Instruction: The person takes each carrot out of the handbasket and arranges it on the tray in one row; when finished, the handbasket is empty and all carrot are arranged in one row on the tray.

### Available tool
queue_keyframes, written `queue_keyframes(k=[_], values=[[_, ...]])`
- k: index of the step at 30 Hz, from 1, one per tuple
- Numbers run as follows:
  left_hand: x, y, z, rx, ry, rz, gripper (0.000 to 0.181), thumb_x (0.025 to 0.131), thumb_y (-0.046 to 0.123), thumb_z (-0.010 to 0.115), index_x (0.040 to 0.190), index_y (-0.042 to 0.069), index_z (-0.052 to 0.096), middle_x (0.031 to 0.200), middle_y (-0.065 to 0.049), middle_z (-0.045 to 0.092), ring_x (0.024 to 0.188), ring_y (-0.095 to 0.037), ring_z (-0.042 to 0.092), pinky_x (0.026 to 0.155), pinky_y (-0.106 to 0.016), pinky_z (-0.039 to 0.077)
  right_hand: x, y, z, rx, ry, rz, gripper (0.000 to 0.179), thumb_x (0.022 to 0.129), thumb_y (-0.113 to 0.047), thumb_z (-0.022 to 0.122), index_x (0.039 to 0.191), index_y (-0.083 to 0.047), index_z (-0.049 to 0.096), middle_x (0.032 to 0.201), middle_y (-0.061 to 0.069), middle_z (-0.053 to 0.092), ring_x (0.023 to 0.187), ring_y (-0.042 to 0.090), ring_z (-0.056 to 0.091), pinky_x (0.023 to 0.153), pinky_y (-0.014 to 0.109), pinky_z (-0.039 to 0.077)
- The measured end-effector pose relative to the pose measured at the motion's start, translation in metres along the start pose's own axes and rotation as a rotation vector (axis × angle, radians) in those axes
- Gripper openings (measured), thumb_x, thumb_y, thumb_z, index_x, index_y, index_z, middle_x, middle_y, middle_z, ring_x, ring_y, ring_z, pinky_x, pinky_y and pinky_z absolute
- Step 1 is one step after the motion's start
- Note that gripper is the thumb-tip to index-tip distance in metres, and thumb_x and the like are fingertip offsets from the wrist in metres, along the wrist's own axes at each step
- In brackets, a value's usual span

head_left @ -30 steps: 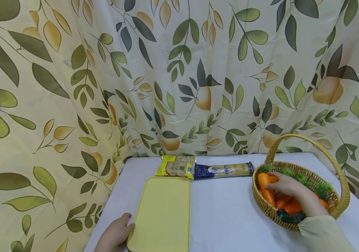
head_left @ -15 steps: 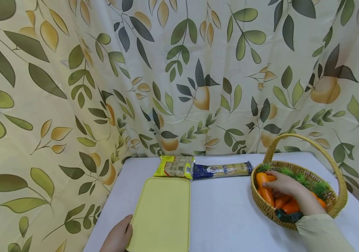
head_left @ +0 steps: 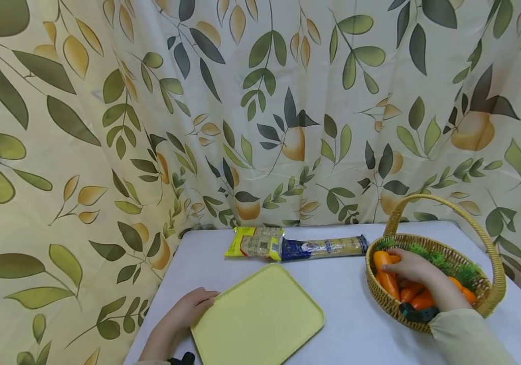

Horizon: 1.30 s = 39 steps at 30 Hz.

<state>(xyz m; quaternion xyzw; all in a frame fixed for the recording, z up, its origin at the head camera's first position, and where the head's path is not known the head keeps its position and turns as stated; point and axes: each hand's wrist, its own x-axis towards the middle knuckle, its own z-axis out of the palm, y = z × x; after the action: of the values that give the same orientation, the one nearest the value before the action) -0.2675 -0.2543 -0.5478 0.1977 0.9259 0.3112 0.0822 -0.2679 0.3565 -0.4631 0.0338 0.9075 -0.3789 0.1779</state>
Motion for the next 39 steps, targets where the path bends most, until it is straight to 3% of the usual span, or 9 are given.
queue_keyframes(k=[5, 9, 12, 18, 22, 26, 29, 32, 39], values=[[0.028, 0.003, 0.004, -0.044, 0.106, -0.12, 0.03, 0.096, 0.027, 0.064, 0.125, 0.02, 0.068, 0.097, 0.003, 0.062, 0.086, -0.012, 0.056, 0.072, -0.029, 0.048, 0.001, 0.003, 0.003, 0.003, 0.008, 0.008, 0.09, 0.095, -0.042, 0.062, 0.149, 0.014, 0.017, 0.135, 0.042, 0.038, 0.09, 0.024, 0.064, 0.075, 0.037, 0.057], [0.018, 0.002, 0.009, -0.103, 0.205, -0.26, 0.029, 0.096, 0.024, 0.063, 0.123, 0.013, 0.067, 0.098, -0.003, 0.067, 0.087, -0.016, 0.062, 0.075, -0.035, 0.053, 0.002, 0.003, 0.004, -0.007, 0.014, 0.013, 0.091, 0.094, -0.044, 0.064, 0.149, 0.013, 0.018, 0.133, 0.04, 0.041, 0.087, 0.022, 0.064, 0.072, 0.036, 0.057], [0.003, 0.008, 0.012, -0.1, 0.197, -0.33, 0.041, 0.098, 0.034, 0.059, 0.129, 0.007, 0.061, 0.088, -0.006, 0.068, 0.077, -0.017, 0.062, 0.07, -0.037, 0.053, 0.002, 0.003, 0.003, -0.012, 0.015, 0.003, 0.092, 0.094, -0.044, 0.064, 0.149, 0.013, 0.019, 0.133, 0.041, 0.04, 0.086, 0.022, 0.064, 0.071, 0.036, 0.057], [-0.011, 0.029, 0.023, -0.044, 0.061, -0.194, 0.027, 0.091, 0.016, 0.058, 0.115, 0.004, 0.059, 0.064, 0.003, 0.047, 0.059, -0.013, 0.048, 0.055, -0.027, 0.041, 0.002, 0.006, 0.004, -0.018, 0.031, -0.007, 0.089, 0.095, -0.042, 0.063, 0.148, 0.014, 0.018, 0.136, 0.044, 0.035, 0.084, 0.021, 0.065, 0.071, 0.036, 0.058], [-0.005, 0.032, 0.026, 0.027, 0.104, -0.177, 0.049, 0.088, 0.008, 0.054, 0.135, -0.003, 0.052, 0.071, 0.002, 0.049, 0.081, -0.015, 0.055, 0.07, -0.031, 0.044, 0.0, 0.006, 0.004, -0.017, 0.053, -0.012, 0.089, 0.095, -0.044, 0.062, 0.149, 0.012, 0.019, 0.13, 0.039, 0.044, 0.081, 0.02, 0.064, 0.069, 0.036, 0.057], [0.01, 0.028, 0.028, 0.035, 0.169, -0.176, 0.052, 0.095, 0.01, 0.052, 0.144, -0.005, 0.045, 0.072, 0.0, 0.05, 0.076, -0.014, 0.053, 0.063, -0.027, 0.042, -0.005, 0.002, 0.002, 0.011, 0.091, -0.024, 0.085, 0.096, -0.04, 0.062, 0.15, 0.011, 0.02, 0.109, 0.026, 0.059, 0.077, 0.019, 0.065, 0.068, 0.036, 0.058], [0.021, 0.024, 0.03, 0.033, 0.213, -0.172, 0.048, 0.099, 0.013, 0.052, 0.144, -0.001, 0.048, 0.07, 0.001, 0.048, 0.066, -0.013, 0.046, 0.058, -0.026, 0.038, -0.01, -0.002, -0.002, 0.029, 0.124, -0.029, 0.087, 0.095, -0.04, 0.063, 0.149, 0.011, 0.019, 0.099, 0.02, 0.061, 0.074, 0.02, 0.065, 0.067, 0.037, 0.059], [0.029, 0.023, 0.031, 0.036, 0.237, -0.164, 0.046, 0.099, 0.016, 0.055, 0.142, 0.0, 0.051, 0.078, 0.003, 0.054, 0.074, -0.012, 0.05, 0.065, -0.027, 0.041, -0.015, -0.006, -0.007, 0.043, 0.147, -0.043, 0.088, 0.095, -0.041, 0.063, 0.15, 0.01, 0.018, 0.105, 0.026, 0.061, 0.075, 0.019, 0.066, 0.069, 0.037, 0.06], [0.039, 0.02, 0.034, -0.013, 0.194, -0.164, 0.028, 0.09, 0.013, 0.061, 0.117, 0.01, 0.062, 0.081, 0.004, 0.052, 0.072, -0.011, 0.048, 0.061, -0.024, 0.037, -0.028, -0.024, -0.017, 0.072, 0.181, -0.093, 0.09, 0.097, -0.048, 0.057, 0.153, 0.008, 0.014, 0.122, 0.035, 0.055, 0.081, 0.02, 0.068, 0.076, 0.04, 0.06]])
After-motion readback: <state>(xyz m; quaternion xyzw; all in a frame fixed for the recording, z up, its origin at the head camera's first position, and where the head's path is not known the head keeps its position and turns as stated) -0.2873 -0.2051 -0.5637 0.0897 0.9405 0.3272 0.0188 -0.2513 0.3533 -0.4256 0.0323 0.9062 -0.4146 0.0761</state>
